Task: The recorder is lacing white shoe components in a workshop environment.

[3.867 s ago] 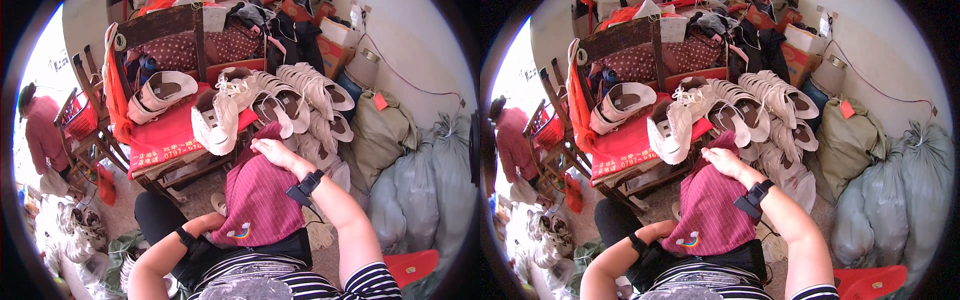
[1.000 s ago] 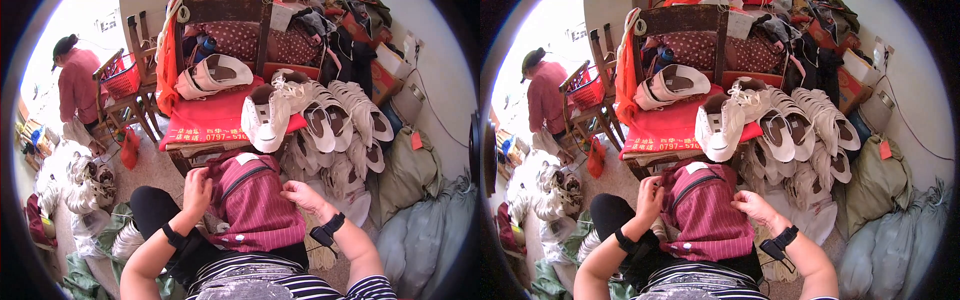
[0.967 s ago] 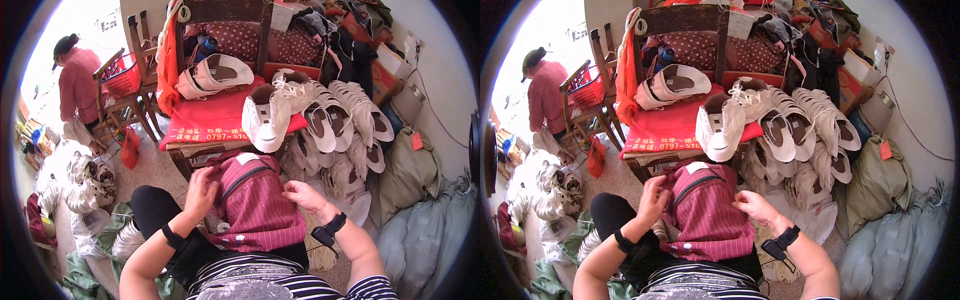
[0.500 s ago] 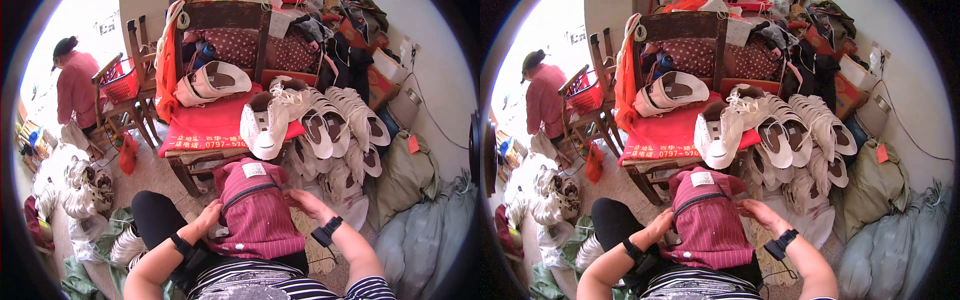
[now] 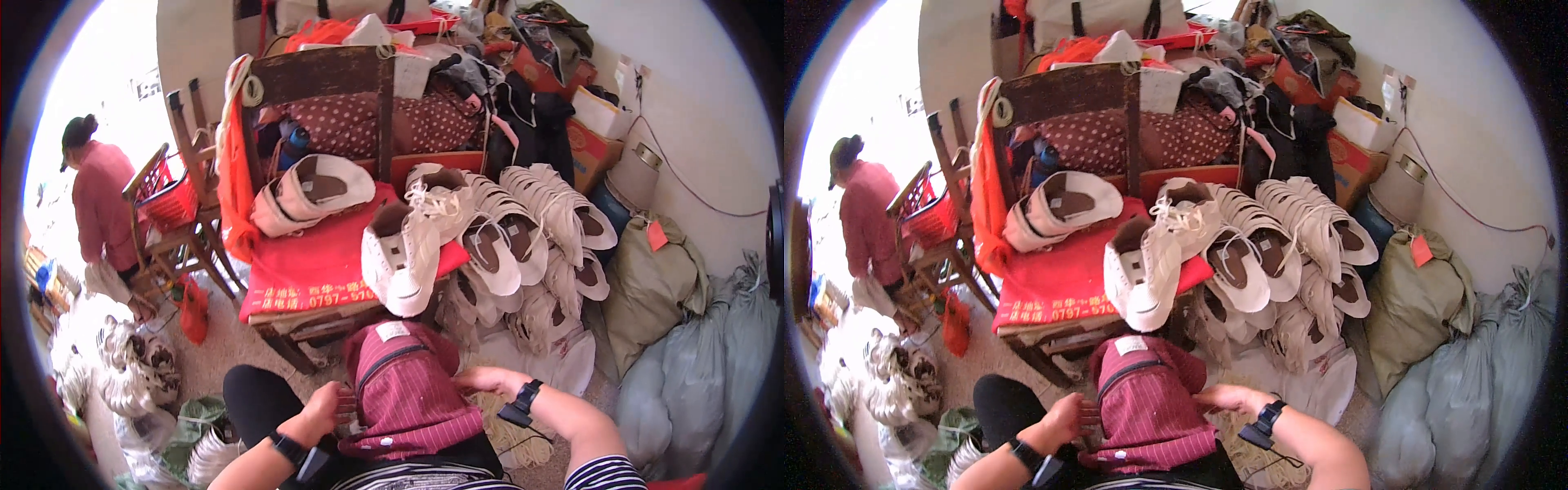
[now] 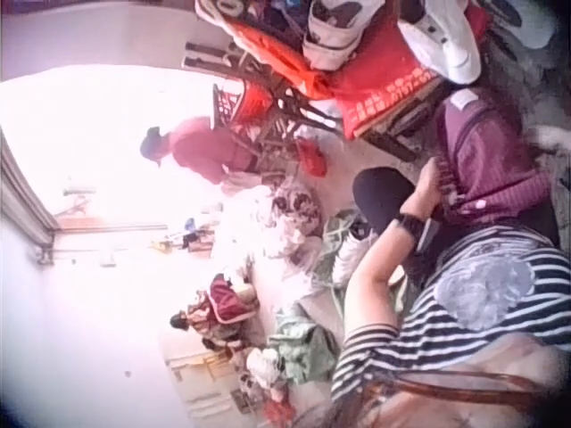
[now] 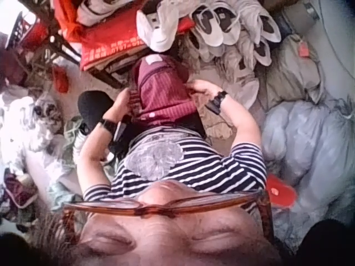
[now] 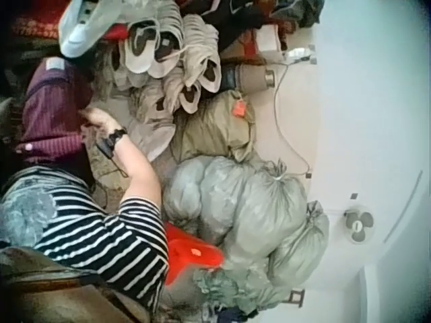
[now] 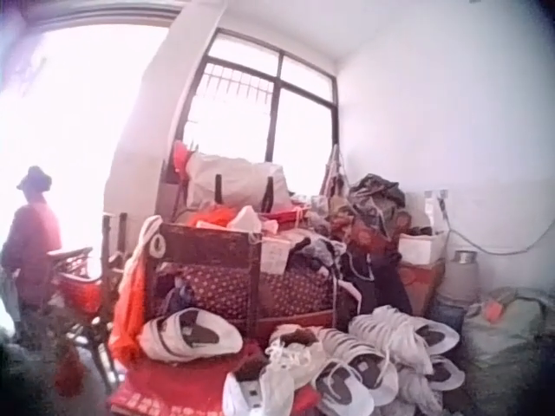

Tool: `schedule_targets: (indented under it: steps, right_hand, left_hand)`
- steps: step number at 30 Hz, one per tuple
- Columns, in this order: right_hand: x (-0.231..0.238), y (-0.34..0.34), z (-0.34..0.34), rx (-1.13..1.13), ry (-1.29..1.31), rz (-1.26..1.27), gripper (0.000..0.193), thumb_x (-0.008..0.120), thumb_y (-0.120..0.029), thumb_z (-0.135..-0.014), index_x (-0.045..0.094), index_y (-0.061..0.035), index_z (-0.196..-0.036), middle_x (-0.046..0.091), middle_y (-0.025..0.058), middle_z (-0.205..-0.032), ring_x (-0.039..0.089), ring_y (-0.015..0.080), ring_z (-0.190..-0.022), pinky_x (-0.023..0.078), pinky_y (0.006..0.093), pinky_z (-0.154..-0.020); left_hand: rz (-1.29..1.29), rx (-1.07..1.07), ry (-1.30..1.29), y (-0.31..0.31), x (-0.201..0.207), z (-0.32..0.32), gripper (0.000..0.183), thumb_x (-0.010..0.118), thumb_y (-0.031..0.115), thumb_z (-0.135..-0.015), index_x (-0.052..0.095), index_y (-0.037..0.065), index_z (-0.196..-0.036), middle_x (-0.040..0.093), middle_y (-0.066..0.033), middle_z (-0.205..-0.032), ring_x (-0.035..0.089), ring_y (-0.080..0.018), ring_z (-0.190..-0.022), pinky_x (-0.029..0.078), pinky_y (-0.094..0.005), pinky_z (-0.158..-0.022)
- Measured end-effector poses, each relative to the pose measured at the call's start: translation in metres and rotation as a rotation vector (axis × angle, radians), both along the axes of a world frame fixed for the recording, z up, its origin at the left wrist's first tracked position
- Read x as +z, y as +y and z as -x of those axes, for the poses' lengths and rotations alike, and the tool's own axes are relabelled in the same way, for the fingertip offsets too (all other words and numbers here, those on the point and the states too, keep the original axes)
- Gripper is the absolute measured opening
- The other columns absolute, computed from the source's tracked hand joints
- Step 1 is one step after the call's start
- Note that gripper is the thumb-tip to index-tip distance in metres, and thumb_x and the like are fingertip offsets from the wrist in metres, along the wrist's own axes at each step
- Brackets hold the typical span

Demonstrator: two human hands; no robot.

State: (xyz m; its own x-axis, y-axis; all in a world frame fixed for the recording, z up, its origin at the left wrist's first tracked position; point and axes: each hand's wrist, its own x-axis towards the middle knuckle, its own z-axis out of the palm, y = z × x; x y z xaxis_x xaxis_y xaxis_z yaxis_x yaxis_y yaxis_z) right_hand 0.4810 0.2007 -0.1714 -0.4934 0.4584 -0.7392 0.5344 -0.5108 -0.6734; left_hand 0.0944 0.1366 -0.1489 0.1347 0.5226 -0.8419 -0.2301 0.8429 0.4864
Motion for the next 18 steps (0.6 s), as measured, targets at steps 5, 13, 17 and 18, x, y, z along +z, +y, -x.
schedule_targets:
  steps: [5, 13, 17, 18]
  right_hand:
    - [0.091, 0.065, 0.007, -0.325, 0.283, -0.569, 0.024, 0.055, -0.022, -0.099, 0.062, -0.0028, -0.113, 0.066, 0.0038, -0.098, 0.062, 0.0115, -0.086, 0.052, 0.028, -0.077]
    - [0.15, 0.185, 0.103, -0.7, 0.068, -1.334, 0.068, 0.075, -0.043, -0.083, 0.05, 0.0069, -0.123, 0.06, 0.0202, -0.114, 0.06, 0.0299, -0.105, 0.047, 0.0378, -0.093]
    - [0.152, 0.188, 0.146, -0.54, -0.182, -1.517, 0.086, 0.079, -0.043, -0.076, 0.038, 0.0089, -0.132, 0.045, 0.0293, -0.13, 0.047, 0.0401, -0.121, 0.04, 0.0421, -0.103]
    - [0.162, 0.18, 0.15, -0.446, -0.23, -1.543, 0.086, 0.079, -0.036, -0.075, 0.034, 0.0088, -0.133, 0.043, 0.0291, -0.129, 0.044, 0.0423, -0.12, 0.039, 0.0444, -0.103]
  left_hand:
    - [-0.566, 0.089, 0.282, 0.008, 0.079, 0.004, 0.031, 0.048, 0.026, -0.1, 0.061, 0.001, -0.113, 0.064, -0.0083, -0.105, 0.06, -0.0188, -0.097, 0.048, -0.0347, -0.086]
    - [-0.883, 0.015, 0.265, 0.041, 0.095, -0.036, 0.021, 0.055, 0.013, -0.099, 0.062, -0.001, -0.113, 0.065, -0.0009, -0.097, 0.057, -0.007, -0.087, 0.047, -0.0221, -0.079]
    - [-0.863, 0.035, 0.261, 0.043, 0.092, -0.038, 0.017, 0.057, 0.009, -0.097, 0.062, -0.001, -0.11, 0.063, -0.0011, -0.097, 0.057, -0.0063, -0.087, 0.048, -0.022, -0.078]
    - [-0.88, 0.075, 0.24, 0.044, 0.093, -0.038, 0.016, 0.057, 0.009, -0.097, 0.061, -0.001, -0.11, 0.063, -0.0015, -0.097, 0.057, -0.0064, -0.087, 0.048, -0.0222, -0.078]
